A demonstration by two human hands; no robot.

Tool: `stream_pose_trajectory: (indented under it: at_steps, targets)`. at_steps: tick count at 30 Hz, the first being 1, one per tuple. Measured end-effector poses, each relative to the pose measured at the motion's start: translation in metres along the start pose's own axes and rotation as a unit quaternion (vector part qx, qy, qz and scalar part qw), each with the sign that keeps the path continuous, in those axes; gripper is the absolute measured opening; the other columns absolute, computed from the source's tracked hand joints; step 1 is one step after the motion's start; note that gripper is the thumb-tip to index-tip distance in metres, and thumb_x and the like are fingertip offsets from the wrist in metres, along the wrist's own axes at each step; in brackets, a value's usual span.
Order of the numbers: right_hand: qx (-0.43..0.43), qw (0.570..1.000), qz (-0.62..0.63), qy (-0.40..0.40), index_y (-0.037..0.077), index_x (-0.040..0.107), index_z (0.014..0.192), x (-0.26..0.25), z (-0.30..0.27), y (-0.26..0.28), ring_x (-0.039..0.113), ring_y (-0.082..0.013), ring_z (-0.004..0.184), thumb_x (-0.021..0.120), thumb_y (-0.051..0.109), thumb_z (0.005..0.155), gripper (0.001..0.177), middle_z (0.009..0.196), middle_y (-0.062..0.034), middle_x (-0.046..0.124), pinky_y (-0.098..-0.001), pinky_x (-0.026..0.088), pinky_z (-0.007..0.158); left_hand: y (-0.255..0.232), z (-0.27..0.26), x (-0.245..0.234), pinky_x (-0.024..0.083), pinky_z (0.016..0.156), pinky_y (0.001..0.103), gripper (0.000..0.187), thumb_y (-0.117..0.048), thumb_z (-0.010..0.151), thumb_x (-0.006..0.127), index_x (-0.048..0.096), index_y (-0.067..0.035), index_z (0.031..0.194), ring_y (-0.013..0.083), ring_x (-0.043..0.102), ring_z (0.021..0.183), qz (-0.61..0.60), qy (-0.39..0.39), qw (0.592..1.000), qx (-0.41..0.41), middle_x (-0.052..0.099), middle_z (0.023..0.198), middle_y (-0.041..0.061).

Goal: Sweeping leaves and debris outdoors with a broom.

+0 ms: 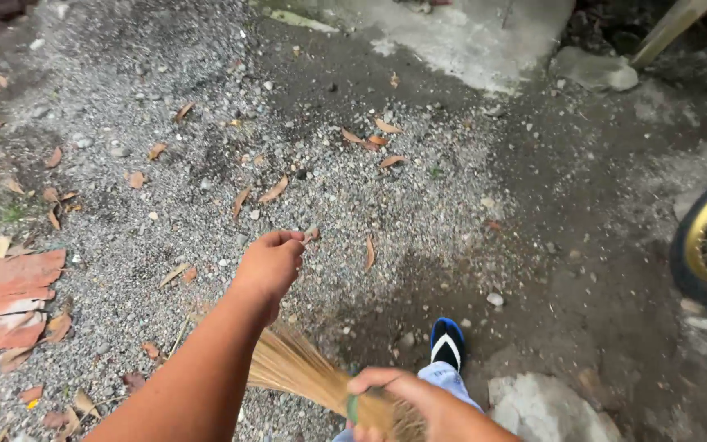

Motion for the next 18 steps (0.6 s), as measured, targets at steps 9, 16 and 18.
stream_pose_trajectory:
  at_steps: [9,16,18]
  targets:
    - [0.386,0.769,0.335,-0.384,0.004,0.059,0.099,-0.348,-0.135,-0.089,0.056,-0.0187,0.051,0.069,0.035,0.084,0.036,0.071,-0.0103,0.059,-0.0319,0.048,0.041,-0.019,0.039,0.067,0.044,0.068,0.035,0.031,-0.010,0.091,0.059,0.068,-0.003,0.121,0.0167,0.054,0.079,-0.083,-0.035,0.996,-0.001,0.063,0.090,0.006]
    - [0.389,0.775,0.363,-0.340,0.007,0.057,0.062,-0.469,-0.104,-0.212,0.058,-0.0299,0.045,0.059,0.038,0.077,0.034,0.054,-0.0149,0.059,-0.0415,0.052,0.042,-0.066,0.027,0.134,0.050,0.078,0.032,0.035,-0.012,0.090,0.059,0.068,-0.006,0.123,0.0161,0.061,0.087,-0.003,-0.061,0.998,0.007,0.069,0.096,0.006]
    - [0.473,0.740,0.418,-0.234,0.007,0.059,0.061,-0.357,-0.051,-0.226,0.055,-0.0276,0.042,0.068,0.036,0.080,0.036,0.051,-0.0124,0.057,-0.0401,0.051,0.041,-0.073,0.029,0.135,0.049,0.077,0.032,0.034,-0.015,0.092,0.056,0.069,-0.007,0.123,0.0167,0.062,0.088,-0.011,-0.069,0.998,0.004,0.070,0.095,0.007]
Point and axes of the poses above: each hand's wrist, its own z-axis towards the middle knuckle, its own x-axis out of the palm, y = z × x, the point moved 8 cm from there along z, towards the middle knuckle
